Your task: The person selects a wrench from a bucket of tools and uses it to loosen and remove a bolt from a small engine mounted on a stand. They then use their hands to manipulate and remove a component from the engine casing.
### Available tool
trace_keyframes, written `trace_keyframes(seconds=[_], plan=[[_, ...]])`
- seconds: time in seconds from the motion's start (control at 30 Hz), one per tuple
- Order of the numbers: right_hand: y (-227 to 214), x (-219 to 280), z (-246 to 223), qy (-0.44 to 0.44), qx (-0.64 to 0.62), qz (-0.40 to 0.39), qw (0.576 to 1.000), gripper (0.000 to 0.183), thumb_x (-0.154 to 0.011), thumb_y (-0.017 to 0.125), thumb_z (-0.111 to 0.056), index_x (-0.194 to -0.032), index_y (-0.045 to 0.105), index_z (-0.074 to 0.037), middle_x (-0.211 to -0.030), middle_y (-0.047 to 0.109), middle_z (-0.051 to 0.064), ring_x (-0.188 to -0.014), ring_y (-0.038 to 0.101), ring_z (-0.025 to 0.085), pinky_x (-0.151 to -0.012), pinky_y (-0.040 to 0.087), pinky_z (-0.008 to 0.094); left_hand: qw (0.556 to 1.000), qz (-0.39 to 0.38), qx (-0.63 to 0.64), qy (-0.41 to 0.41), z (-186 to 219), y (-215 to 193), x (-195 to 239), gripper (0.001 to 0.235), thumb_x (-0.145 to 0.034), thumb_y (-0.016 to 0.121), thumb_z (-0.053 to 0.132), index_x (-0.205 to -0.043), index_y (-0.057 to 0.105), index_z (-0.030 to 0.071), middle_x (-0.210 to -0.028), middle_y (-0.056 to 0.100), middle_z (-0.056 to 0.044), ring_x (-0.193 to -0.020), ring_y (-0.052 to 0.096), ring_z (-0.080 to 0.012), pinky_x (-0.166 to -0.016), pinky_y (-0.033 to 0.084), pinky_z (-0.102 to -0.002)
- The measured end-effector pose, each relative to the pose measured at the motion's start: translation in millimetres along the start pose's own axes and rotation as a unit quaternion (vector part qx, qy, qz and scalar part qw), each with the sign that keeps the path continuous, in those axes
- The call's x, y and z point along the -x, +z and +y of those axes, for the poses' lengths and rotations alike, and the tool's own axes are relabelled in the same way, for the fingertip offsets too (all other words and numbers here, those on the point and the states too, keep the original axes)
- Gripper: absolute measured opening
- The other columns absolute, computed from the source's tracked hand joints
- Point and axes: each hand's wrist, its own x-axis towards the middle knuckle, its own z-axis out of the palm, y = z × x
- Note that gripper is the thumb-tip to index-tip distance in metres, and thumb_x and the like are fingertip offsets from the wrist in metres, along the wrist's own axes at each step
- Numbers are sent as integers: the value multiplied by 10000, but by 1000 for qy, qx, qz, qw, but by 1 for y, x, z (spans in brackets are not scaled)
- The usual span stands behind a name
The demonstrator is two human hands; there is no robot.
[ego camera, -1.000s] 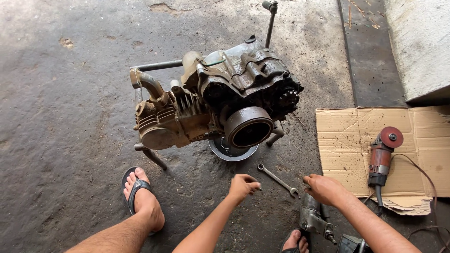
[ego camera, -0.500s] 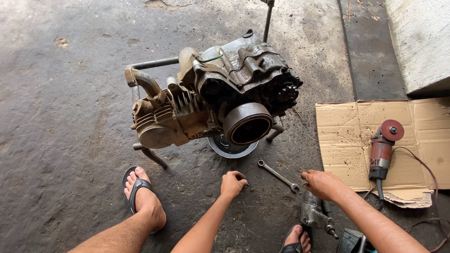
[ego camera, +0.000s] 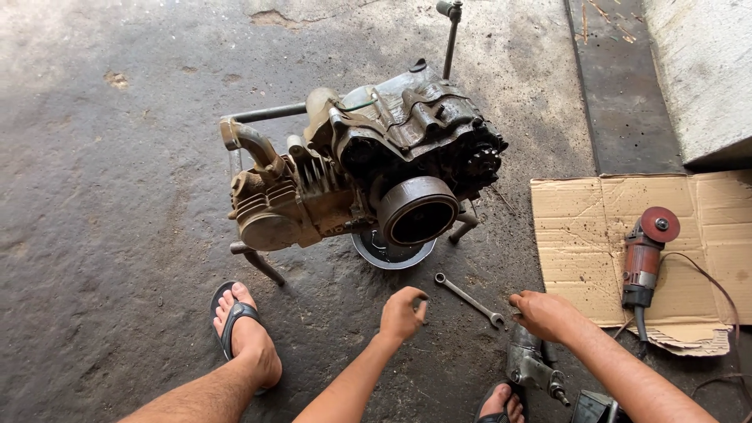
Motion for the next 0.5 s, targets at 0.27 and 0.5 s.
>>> trace_keyframes(seconds=[0.27,0.5], plan=[[-93,10,-31,58,-18,189,980,323,-958,588,-345,-1177,592,-107,-1123,659,124,-1011,703,330,-829,592,470,889,-22,60,454,167,-70,19,77,-938,740,173,-948,749,97,-817,723,-44,-662,684,-175,-641,579,-319],[-220,22,-53,26,-174,602,779,319,-1121,531,-277,-1278,627,-17,-1177,628,215,-908,664,307,-786,583,449,754,161,-9,637,321,-236,-24,89,-1008,665,169,-991,714,96,-851,715,-47,-726,686,-146,-642,583,-296]])
